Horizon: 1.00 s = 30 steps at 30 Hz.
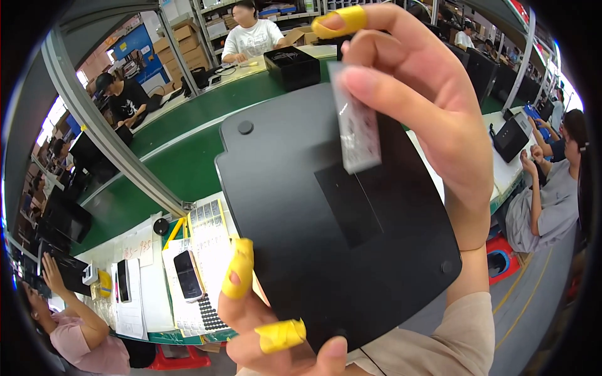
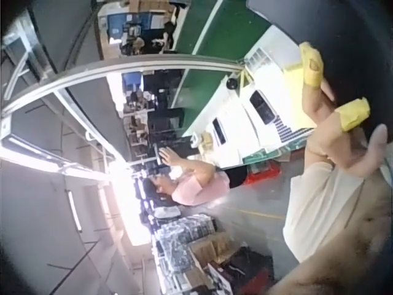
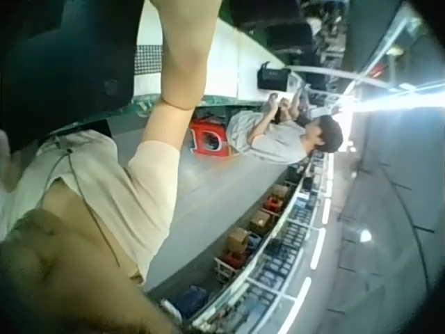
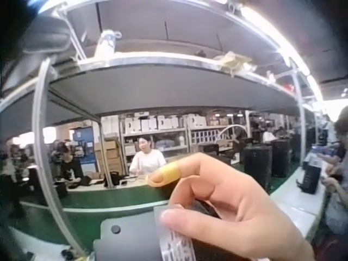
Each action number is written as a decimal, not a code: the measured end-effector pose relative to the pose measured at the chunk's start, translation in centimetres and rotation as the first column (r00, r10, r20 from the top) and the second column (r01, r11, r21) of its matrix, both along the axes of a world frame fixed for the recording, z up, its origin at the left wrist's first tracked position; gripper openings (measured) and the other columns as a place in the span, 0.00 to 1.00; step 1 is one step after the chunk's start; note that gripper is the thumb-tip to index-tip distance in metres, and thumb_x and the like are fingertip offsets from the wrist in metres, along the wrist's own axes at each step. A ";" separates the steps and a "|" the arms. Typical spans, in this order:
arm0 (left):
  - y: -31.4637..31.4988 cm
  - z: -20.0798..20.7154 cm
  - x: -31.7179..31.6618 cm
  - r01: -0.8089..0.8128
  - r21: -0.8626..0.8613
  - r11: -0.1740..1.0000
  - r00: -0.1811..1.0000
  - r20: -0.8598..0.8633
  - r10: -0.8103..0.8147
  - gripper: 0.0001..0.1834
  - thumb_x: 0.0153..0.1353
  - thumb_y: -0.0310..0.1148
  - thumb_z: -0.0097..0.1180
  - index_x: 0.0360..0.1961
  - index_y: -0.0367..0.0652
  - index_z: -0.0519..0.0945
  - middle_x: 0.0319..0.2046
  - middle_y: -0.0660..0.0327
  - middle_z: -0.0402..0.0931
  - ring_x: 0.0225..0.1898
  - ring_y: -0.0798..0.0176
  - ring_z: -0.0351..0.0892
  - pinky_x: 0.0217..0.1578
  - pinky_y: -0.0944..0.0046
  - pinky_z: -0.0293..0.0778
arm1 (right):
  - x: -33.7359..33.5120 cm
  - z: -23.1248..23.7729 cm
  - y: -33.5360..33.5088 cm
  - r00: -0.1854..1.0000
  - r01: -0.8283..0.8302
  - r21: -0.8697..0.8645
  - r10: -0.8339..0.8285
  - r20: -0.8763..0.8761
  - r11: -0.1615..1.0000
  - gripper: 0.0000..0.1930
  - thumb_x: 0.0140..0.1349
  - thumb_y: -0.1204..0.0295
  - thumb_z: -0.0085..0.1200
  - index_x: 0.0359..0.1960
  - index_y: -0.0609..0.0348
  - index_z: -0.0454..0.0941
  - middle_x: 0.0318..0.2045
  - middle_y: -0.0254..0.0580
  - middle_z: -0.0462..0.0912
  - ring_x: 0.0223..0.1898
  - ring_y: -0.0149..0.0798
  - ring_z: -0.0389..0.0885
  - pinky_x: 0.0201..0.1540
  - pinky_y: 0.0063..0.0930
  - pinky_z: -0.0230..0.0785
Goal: Applying labels and rubber feet to the bottom of electronic housings on an assembly line.
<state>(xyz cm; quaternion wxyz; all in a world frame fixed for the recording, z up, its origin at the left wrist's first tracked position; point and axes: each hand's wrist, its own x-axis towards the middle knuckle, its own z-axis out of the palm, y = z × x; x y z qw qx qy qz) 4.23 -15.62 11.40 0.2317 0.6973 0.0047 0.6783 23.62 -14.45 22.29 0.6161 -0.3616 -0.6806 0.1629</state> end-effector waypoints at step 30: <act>-1.3 -2.3 2.3 0.078 -0.037 0.996 0.969 0.239 -0.067 0.20 0.51 0.35 0.62 0.43 0.46 0.67 0.62 0.30 0.55 0.65 0.32 0.57 0.65 0.43 0.53 | 1.4 -2.9 -2.4 0.945 -0.033 0.083 0.004 0.327 0.996 0.30 0.42 0.79 0.63 0.50 0.68 0.67 0.40 0.38 0.81 0.25 0.22 0.77 0.44 0.24 0.63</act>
